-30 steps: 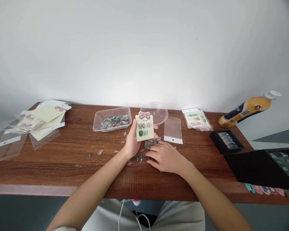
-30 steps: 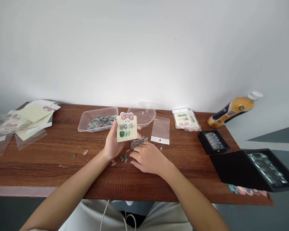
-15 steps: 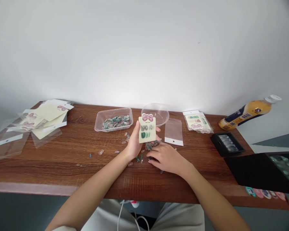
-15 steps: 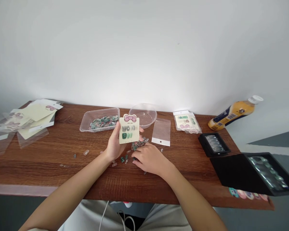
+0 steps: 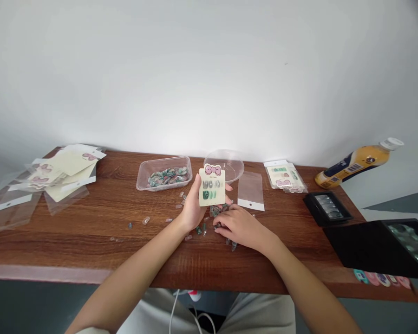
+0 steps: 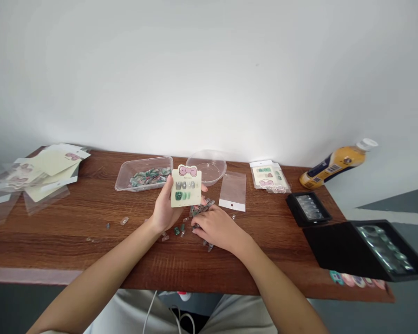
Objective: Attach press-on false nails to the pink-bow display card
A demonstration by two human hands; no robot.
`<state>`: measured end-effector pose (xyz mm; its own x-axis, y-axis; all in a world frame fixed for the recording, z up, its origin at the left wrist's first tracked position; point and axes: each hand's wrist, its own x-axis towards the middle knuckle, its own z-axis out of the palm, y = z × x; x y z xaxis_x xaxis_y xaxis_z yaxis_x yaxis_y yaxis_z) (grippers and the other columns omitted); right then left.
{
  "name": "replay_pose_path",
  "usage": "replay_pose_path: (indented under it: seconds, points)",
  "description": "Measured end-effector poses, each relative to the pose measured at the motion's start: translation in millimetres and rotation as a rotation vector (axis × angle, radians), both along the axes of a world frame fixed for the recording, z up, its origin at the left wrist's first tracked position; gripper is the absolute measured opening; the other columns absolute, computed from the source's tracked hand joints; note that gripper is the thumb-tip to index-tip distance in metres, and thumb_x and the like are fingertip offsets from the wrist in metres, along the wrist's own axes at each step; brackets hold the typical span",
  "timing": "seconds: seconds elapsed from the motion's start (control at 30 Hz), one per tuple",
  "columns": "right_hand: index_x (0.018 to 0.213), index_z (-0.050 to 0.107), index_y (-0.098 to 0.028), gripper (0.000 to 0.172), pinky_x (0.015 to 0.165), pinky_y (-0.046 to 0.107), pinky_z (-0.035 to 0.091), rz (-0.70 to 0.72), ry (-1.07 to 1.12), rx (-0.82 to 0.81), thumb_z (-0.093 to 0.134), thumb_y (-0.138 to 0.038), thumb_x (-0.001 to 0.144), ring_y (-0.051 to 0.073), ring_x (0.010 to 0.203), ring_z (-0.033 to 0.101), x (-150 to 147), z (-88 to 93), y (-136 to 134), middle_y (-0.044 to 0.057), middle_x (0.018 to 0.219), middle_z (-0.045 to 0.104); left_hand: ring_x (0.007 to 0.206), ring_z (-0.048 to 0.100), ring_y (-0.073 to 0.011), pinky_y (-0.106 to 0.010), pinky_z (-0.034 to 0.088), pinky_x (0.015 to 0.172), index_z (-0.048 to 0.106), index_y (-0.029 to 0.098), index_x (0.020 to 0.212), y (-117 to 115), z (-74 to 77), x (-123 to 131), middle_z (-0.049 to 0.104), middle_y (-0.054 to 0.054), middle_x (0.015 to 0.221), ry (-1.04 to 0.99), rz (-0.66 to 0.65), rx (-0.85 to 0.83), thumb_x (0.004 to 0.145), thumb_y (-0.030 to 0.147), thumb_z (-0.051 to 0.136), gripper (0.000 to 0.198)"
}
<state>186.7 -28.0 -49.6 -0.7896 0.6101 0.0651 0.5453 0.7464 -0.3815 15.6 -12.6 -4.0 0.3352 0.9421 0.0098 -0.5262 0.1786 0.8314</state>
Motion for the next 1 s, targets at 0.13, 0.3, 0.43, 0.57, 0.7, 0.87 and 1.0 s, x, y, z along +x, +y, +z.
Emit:
replay_pose_path:
  seconds: [0.13, 0.3, 0.43, 0.57, 0.7, 0.87, 1.0]
  points:
    - [0.095, 0.068, -0.019, 0.006, 0.092, 0.038, 0.045, 0.006, 0.003, 0.024, 0.069, -0.025, 0.095, 0.02, 0.092, 0.069, -0.7, 0.4, -0.2, 0.002, 0.093, 0.076, 0.074, 0.072, -0.0247, -0.033, 0.049, 0.063, 0.063, 0.016, 0.115, -0.4, 0.5, 0.0, 0.074, -0.014, 0.106, -0.007, 0.008, -0.016, 0.098, 0.067, 0.035, 0.061]
    - [0.096, 0.067, -0.019, 0.006, 0.087, 0.036, 0.046, -0.026, 0.062, 0.057, 0.07, -0.024, 0.094, 0.02, 0.09, 0.07, 1.4, 3.2, 2.6, 0.003, 0.094, 0.076, 0.075, 0.072, -0.0248, -0.032, 0.049, 0.062, 0.065, 0.014, 0.116, 0.2, 2.0, -0.7, 0.074, -0.014, 0.104, -0.035, 0.008, -0.042, 0.098, 0.066, 0.036, 0.062]
    - [0.099, 0.067, -0.018, 0.01, 0.079, 0.034, 0.047, -0.132, 0.153, 0.084, 0.071, -0.023, 0.093, 0.019, 0.078, 0.068, 9.9, 9.1, 6.5, 0.002, 0.087, 0.075, 0.081, 0.072, -0.0267, -0.033, 0.049, 0.063, 0.065, 0.015, 0.119, 1.7, 1.0, -2.4, 0.074, -0.015, 0.107, -0.052, -0.003, -0.021, 0.098, 0.066, 0.034, 0.064]
    - [0.095, 0.065, -0.018, 0.007, 0.075, 0.033, 0.047, -0.225, 0.282, 0.105, 0.07, -0.022, 0.093, 0.017, 0.071, 0.065, 21.3, 19.6, 8.4, 0.0, 0.08, 0.072, 0.083, 0.073, -0.0271, -0.032, 0.049, 0.062, 0.065, 0.016, 0.122, 2.1, 1.2, -3.4, 0.074, -0.014, 0.108, -0.071, 0.017, -0.022, 0.099, 0.064, 0.032, 0.063]
    - [0.101, 0.067, -0.021, 0.008, 0.069, 0.03, 0.048, -0.366, 0.413, 0.08, 0.068, -0.025, 0.094, 0.017, 0.073, 0.064, 30.9, 28.0, 9.4, 0.0, 0.082, 0.071, 0.08, 0.073, -0.0261, -0.033, 0.05, 0.063, 0.065, 0.017, 0.122, 1.3, 3.6, -3.4, 0.074, -0.013, 0.107, -0.074, 0.048, -0.032, 0.1, 0.062, 0.034, 0.059]
    - [0.101, 0.071, -0.024, 0.012, 0.068, 0.029, 0.051, -0.448, 0.6, 0.11, 0.067, -0.032, 0.094, 0.017, 0.072, 0.065, 34.9, 28.1, 10.3, 0.0, 0.079, 0.07, 0.075, 0.072, -0.025, -0.035, 0.051, 0.067, 0.064, 0.018, 0.125, 1.5, 4.2, -3.4, 0.074, -0.013, 0.108, -0.068, 0.044, -0.017, 0.099, 0.062, 0.036, 0.058]
    - [0.097, 0.072, -0.023, 0.01, 0.065, 0.028, 0.052, -0.453, 0.72, 0.116, 0.068, -0.032, 0.092, 0.015, 0.067, 0.063, 32.3, 29.7, 8.0, 0.0, 0.074, 0.069, 0.072, 0.072, -0.0248, -0.036, 0.051, 0.069, 0.064, 0.017, 0.126, 2.7, 2.4, -3.6, 0.075, -0.014, 0.106, -0.054, 0.052, 0.005, 0.099, 0.063, 0.035, 0.061]
